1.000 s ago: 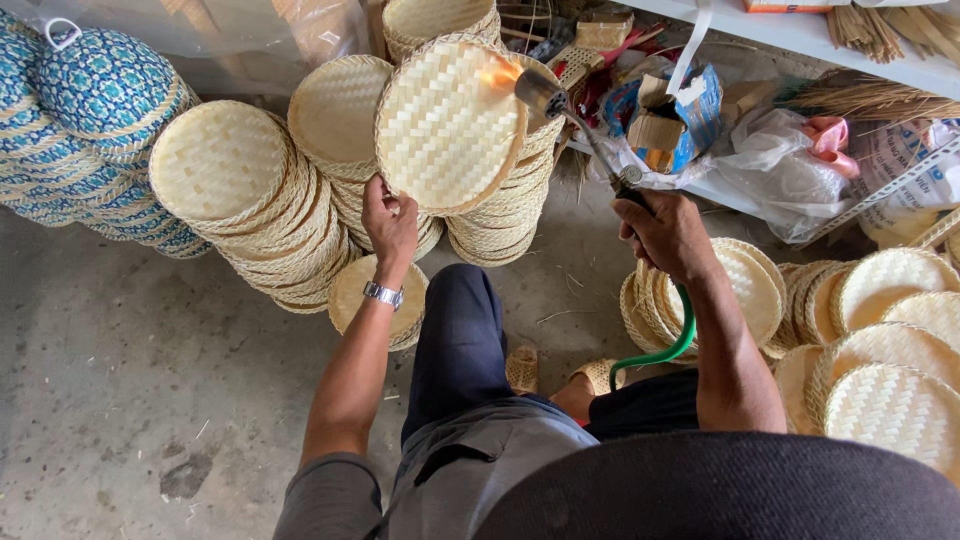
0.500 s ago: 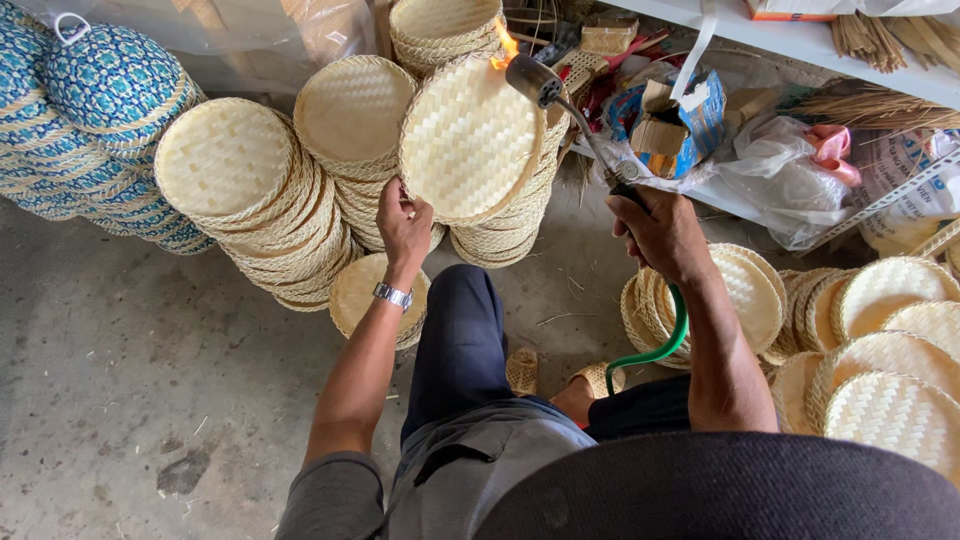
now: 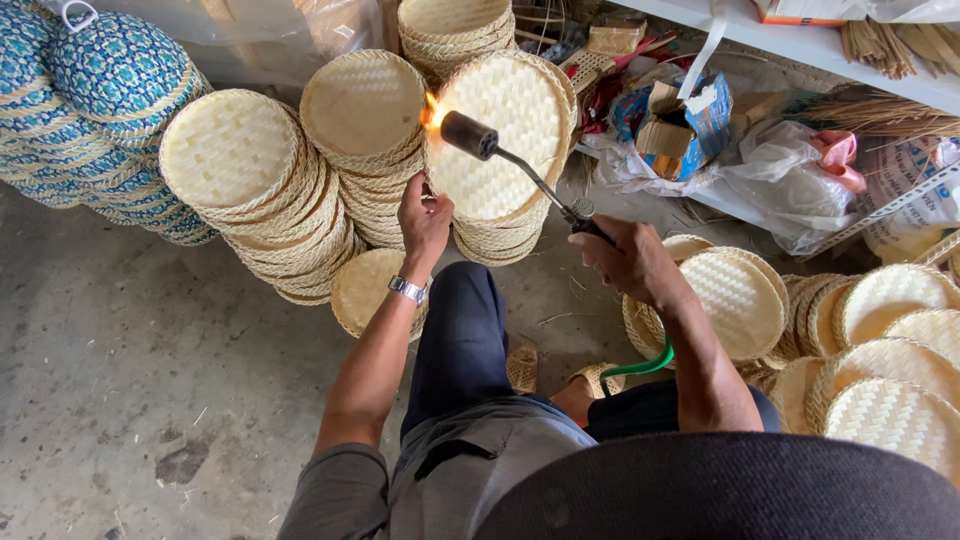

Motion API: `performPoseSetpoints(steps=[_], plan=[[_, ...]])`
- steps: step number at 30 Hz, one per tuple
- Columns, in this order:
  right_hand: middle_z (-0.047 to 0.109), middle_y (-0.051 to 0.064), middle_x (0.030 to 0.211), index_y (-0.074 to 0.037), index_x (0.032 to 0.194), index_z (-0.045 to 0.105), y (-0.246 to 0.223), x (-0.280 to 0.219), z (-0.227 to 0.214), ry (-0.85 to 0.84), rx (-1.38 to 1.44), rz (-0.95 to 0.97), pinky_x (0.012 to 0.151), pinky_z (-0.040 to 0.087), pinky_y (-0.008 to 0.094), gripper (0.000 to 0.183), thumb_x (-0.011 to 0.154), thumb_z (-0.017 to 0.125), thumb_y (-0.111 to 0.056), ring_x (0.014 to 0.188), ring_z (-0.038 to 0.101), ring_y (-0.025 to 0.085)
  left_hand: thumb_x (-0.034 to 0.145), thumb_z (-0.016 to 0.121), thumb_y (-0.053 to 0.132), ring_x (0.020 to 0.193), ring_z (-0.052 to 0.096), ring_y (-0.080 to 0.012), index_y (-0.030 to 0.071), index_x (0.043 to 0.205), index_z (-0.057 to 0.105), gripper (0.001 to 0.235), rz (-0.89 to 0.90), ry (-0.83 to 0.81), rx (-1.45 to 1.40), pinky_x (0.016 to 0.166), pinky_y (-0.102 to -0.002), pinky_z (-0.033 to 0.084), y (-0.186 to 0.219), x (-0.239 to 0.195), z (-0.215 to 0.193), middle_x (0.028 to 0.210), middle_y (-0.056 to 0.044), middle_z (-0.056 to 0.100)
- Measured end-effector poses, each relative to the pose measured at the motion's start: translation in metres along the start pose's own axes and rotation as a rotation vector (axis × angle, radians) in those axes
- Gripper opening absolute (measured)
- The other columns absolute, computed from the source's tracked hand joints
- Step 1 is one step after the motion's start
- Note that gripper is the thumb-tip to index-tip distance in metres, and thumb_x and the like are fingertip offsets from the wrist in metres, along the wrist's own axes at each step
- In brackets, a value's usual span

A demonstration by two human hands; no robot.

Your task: The person uses a blowtorch to apply heat to the surface of woven baskets. They pick up each basket from a stack, move the flame across the surface, and place the basket back down.

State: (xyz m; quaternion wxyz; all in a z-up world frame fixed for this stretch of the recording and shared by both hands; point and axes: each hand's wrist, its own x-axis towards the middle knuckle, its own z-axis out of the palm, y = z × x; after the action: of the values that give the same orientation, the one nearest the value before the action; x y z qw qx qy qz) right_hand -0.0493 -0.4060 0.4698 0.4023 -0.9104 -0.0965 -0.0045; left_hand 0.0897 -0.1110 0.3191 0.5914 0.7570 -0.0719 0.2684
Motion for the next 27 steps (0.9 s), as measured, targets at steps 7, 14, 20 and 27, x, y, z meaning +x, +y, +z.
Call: performPoseSetpoints(steps=[7,14,20,27], plan=[[0.065,0.007,0.065,-0.001,0.087,0.069,0.031,-0.015,0.005,-0.017,0.019,0.12,0.049,0.047,0.034,0.037,0.099,0.065,-0.035,0.052,0.059,0.015,0.096,0.059,-0.001,0.084,0.068,-0.0093,0.003,0.138,0.046,0.044,-0.23,-0.008,-0.499,0.07,-0.028,0.066,-0.011,0.009,-0.01,0.109,-0.003,0.064],[0.068,0.01,0.07,-0.002,0.098,0.071,0.044,-0.012,0.003,0.224,-0.106,0.066,0.053,0.048,0.036,0.031,0.102,0.064,-0.032,0.056,0.061,0.016,0.097,0.058,-0.002,0.085,0.067,-0.0105,0.006,0.136,0.046,0.042,-0.272,0.034,-0.542,0.074,-0.031,0.067,-0.014,0.01,-0.01,0.101,-0.003,0.066],[0.066,0.01,0.069,0.001,0.091,0.067,0.052,0.015,0.021,0.296,-0.096,-0.121,0.053,0.048,0.038,0.035,0.1,0.07,-0.032,0.055,0.057,0.019,0.095,0.058,-0.003,0.093,0.069,-0.0153,0.006,0.126,0.05,0.034,-0.383,-0.031,-0.794,0.076,-0.037,0.066,0.01,-0.017,0.006,0.108,-0.003,0.067],[0.064,0.011,0.069,0.004,0.089,0.062,0.066,0.049,0.048,0.531,-0.06,0.017,0.05,0.046,0.036,0.052,0.092,0.085,-0.043,0.058,0.054,0.018,0.091,0.063,-0.01,0.092,0.068,-0.018,0.008,0.11,0.052,0.028,-0.57,-0.07,-1.271,0.089,-0.056,0.065,-0.001,-0.064,0.03,0.095,-0.005,0.062]])
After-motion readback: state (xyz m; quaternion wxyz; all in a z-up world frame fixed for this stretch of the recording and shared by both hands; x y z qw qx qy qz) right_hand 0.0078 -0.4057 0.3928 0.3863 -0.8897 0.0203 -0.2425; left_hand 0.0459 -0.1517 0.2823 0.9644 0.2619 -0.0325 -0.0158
